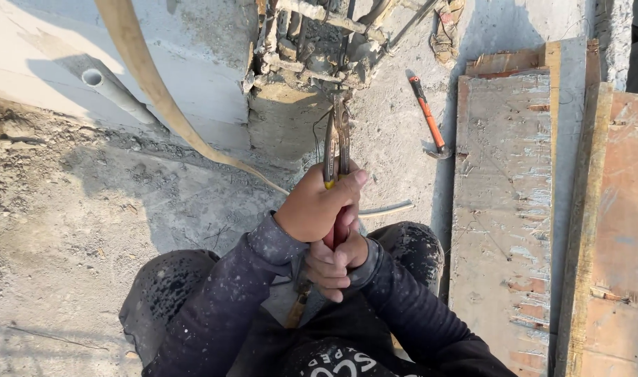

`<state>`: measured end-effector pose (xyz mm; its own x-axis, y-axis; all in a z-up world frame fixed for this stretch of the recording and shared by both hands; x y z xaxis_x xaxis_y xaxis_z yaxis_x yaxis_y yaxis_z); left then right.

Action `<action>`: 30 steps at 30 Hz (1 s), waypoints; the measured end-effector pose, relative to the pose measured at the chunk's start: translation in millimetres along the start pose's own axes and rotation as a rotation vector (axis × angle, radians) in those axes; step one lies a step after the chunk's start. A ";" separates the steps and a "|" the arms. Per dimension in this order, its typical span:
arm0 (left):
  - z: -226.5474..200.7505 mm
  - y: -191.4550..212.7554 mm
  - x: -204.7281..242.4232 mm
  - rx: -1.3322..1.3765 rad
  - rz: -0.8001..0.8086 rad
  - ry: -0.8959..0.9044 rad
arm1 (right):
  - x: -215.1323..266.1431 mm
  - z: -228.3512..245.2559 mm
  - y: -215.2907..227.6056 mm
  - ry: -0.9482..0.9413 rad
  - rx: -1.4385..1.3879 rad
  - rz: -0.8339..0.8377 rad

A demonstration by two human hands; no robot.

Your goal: The person pulls a wire from a spool, cuts it with end-cutting pliers, and twists the wire around a rebar structure. They then use the pliers to tighten and secure the wire before cutting off the excess.

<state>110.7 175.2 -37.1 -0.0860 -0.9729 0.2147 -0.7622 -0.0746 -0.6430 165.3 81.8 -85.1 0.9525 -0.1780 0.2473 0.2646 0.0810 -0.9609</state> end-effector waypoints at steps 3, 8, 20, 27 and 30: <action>8.2 21.2 -4.6 -0.370 -0.241 -0.093 | 0.9 37.9 19.2 0.376 0.769 -0.342; -6.0 17.9 -10.7 -0.908 -0.620 -0.459 | 5.6 46.8 58.7 0.716 1.027 -0.775; -9.2 -22.2 -0.9 0.136 0.090 0.014 | 12.6 4.5 -24.9 -0.144 -0.182 -0.029; -8.4 24.6 -8.3 -0.589 -0.426 -0.496 | 15.3 46.8 39.4 0.386 0.994 -0.756; -10.4 19.9 -8.1 -0.774 -0.608 -0.538 | 9.0 40.7 53.4 0.686 1.076 -0.808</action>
<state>89.5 183.8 -44.0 0.5816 -0.8033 -0.1283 -0.7929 -0.5951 0.1310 194.1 124.4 -129.1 0.3282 -0.9101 0.2530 0.9384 0.3447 0.0226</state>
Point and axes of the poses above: each hand's wrist, its own x-axis away from the middle knuckle, its own y-axis out of the back of the hand, z = x × y, the point moved 9 cm from there along -x, towards the middle knuckle, and after that the axes turned 14 degrees about -z, right-handed, at the moved point
